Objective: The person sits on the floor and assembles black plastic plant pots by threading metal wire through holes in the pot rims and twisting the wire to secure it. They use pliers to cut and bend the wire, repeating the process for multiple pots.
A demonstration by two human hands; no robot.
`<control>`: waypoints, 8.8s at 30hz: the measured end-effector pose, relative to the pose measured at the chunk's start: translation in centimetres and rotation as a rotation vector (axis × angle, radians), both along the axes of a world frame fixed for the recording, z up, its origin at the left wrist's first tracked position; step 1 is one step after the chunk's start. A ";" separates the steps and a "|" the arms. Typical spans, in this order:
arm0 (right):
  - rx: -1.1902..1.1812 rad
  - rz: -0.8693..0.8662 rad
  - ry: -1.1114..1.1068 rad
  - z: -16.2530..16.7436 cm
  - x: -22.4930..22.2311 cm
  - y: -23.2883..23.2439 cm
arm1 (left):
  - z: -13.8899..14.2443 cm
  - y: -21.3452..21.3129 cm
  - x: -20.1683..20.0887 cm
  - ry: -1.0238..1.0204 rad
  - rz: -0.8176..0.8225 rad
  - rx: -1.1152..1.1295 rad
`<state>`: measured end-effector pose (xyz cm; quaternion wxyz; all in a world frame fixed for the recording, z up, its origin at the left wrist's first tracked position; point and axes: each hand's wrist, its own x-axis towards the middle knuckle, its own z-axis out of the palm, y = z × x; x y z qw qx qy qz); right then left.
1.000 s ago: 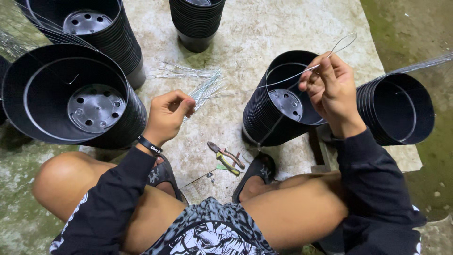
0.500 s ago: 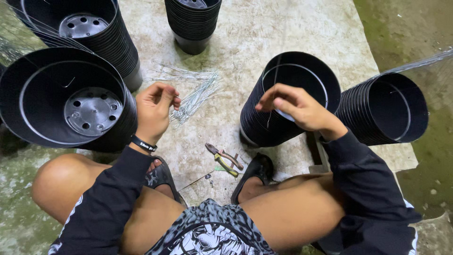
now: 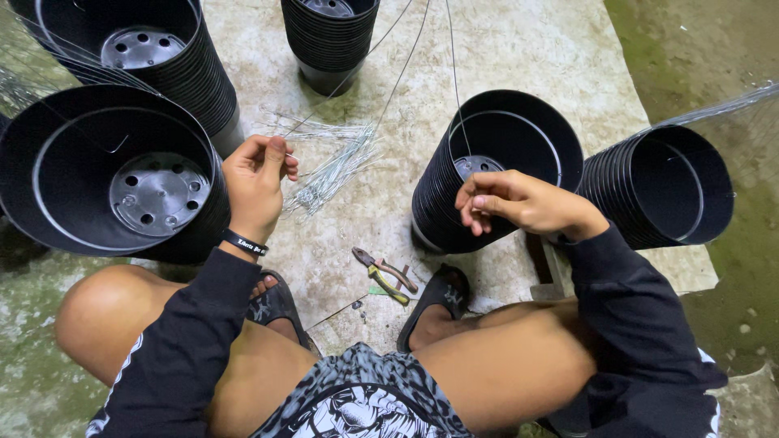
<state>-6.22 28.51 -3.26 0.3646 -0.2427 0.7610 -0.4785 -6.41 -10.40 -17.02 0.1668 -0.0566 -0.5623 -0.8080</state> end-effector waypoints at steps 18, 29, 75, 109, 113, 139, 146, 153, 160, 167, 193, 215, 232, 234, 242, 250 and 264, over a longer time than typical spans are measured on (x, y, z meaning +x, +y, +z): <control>-0.072 0.046 -0.149 0.8 0.7 -0.4 | 4.1 0.4 0.9 0.149 -0.255 -0.346; 0.055 0.258 -0.263 -1.5 0.5 -2.7 | 3.5 -0.2 -0.7 -0.066 -0.188 -0.021; -0.134 -0.361 0.303 -1.1 -0.7 -3.3 | 13.9 4.5 2.0 0.724 0.592 -0.900; -0.316 -0.780 0.946 4.1 -1.7 6.3 | 9.8 19.4 -0.3 1.032 -0.196 -1.165; -0.256 -0.797 0.995 7.3 -0.6 5.3 | 12.9 18.2 1.4 1.143 -0.069 -1.216; -0.497 -0.479 0.608 6.1 -2.4 -6.7 | 14.1 4.2 12.3 0.792 0.101 -1.417; -0.499 -0.453 0.515 4.1 -3.1 -6.5 | 14.4 6.8 15.2 0.783 0.146 -1.431; -0.454 -0.449 0.509 3.9 -2.6 -5.7 | 15.6 6.7 15.6 0.755 0.182 -1.449; -0.437 -0.438 0.495 3.9 -1.9 -5.6 | 15.9 7.6 16.5 0.736 0.166 -1.420; -0.421 -0.392 0.480 3.7 -2.0 -5.2 | 17.1 6.5 16.0 0.713 0.103 -1.295; -0.355 -0.421 0.377 0.3 0.1 -1.9 | 10.5 -3.9 2.9 -0.004 -0.054 -0.339; -0.436 -0.511 0.601 -2.0 3.7 -7.4 | 0.3 -5.2 -4.4 -0.154 -0.261 -0.218; -0.458 -0.503 0.577 -1.8 3.5 -7.9 | -0.4 -5.7 -4.4 -0.145 -0.257 -0.200; -0.454 -0.505 0.569 -1.9 3.4 -7.9 | -0.5 -5.8 -4.5 -0.136 -0.262 -0.212; -0.477 -0.483 0.541 -1.8 3.6 -7.9 | -0.4 -5.8 -4.5 -0.143 -0.250 -0.244; -0.386 -0.476 0.740 -0.9 4.3 -8.2 | -0.4 -5.3 -4.5 -0.115 -0.255 -0.162; -0.354 -0.555 0.675 -1.9 2.8 -8.8 | 2.4 -3.3 -1.7 0.011 -0.095 -0.161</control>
